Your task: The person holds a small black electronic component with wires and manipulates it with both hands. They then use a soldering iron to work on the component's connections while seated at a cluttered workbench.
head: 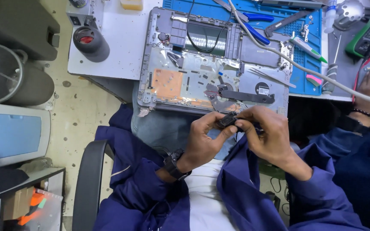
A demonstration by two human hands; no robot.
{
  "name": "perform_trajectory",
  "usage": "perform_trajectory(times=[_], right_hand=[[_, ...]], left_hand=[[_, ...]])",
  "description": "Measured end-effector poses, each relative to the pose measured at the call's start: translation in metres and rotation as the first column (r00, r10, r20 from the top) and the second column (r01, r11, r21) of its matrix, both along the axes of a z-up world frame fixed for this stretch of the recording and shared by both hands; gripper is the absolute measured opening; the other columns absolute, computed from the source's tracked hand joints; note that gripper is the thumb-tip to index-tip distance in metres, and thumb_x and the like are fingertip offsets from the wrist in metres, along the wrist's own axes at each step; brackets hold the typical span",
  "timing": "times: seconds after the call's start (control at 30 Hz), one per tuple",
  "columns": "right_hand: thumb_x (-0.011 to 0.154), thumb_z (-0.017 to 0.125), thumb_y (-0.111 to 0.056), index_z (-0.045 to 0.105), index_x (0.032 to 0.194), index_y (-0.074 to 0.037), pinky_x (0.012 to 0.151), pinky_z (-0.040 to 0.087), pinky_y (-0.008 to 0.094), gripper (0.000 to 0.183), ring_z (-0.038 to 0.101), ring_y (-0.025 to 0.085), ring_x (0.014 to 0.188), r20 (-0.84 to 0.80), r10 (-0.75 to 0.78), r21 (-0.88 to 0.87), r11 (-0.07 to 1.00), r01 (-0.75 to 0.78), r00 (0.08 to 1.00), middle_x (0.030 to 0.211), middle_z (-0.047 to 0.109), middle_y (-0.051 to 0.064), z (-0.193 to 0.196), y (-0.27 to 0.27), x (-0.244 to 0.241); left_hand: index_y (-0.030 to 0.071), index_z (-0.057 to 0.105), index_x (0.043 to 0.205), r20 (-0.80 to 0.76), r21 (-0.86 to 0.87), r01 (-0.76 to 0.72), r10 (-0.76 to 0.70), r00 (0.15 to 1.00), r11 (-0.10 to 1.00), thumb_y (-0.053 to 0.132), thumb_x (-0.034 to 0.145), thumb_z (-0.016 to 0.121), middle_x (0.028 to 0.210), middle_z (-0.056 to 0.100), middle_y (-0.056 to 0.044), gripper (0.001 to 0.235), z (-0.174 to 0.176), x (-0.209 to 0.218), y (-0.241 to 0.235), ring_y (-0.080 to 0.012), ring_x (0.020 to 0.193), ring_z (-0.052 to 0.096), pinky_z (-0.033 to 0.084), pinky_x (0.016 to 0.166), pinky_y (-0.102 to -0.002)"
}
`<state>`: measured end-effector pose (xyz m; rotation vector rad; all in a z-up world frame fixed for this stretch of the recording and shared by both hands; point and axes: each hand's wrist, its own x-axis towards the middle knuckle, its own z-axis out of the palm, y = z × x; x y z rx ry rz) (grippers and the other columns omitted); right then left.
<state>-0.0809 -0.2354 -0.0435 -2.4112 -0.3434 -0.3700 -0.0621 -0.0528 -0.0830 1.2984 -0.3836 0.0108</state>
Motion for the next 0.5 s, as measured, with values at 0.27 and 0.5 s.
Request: perform_trajectory(times=[0.27,0.5], right_hand=[[0.094,0.075,-0.017,0.076,0.105,-0.007,0.07,0.059,0.038,0.014,0.076,0.033,0.077,0.002,0.062,0.13,0.99,-0.062,0.998,0.079,0.077,0.01,0.016,0.011,0.004],[0.093,0.072,-0.013,0.077,0.109,-0.008,0.071,0.06,0.044,0.018,0.076,0.037,0.085,-0.004,0.134,0.117,0.984,-0.133,0.991,0.086,0.078,0.009,0.01,-0.005,0.006]], left_hand=[[0.002,0.07,0.089,0.047,0.048,-0.044,0.042,0.998,0.998,0.009,0.092,0.077,0.067,0.07,-0.013,0.011,0.006,0.005,0.008,-0.0301,0.068,0.076,0.06,0.062,-0.036],[0.0,0.072,0.098,0.007,0.001,-0.028,0.028,1.0,1.0,0.01,0.086,0.085,0.081,0.074,-0.015,0.02,0.007,0.006,0.01,-0.0277,0.086,0.076,0.06,0.072,-0.038]])
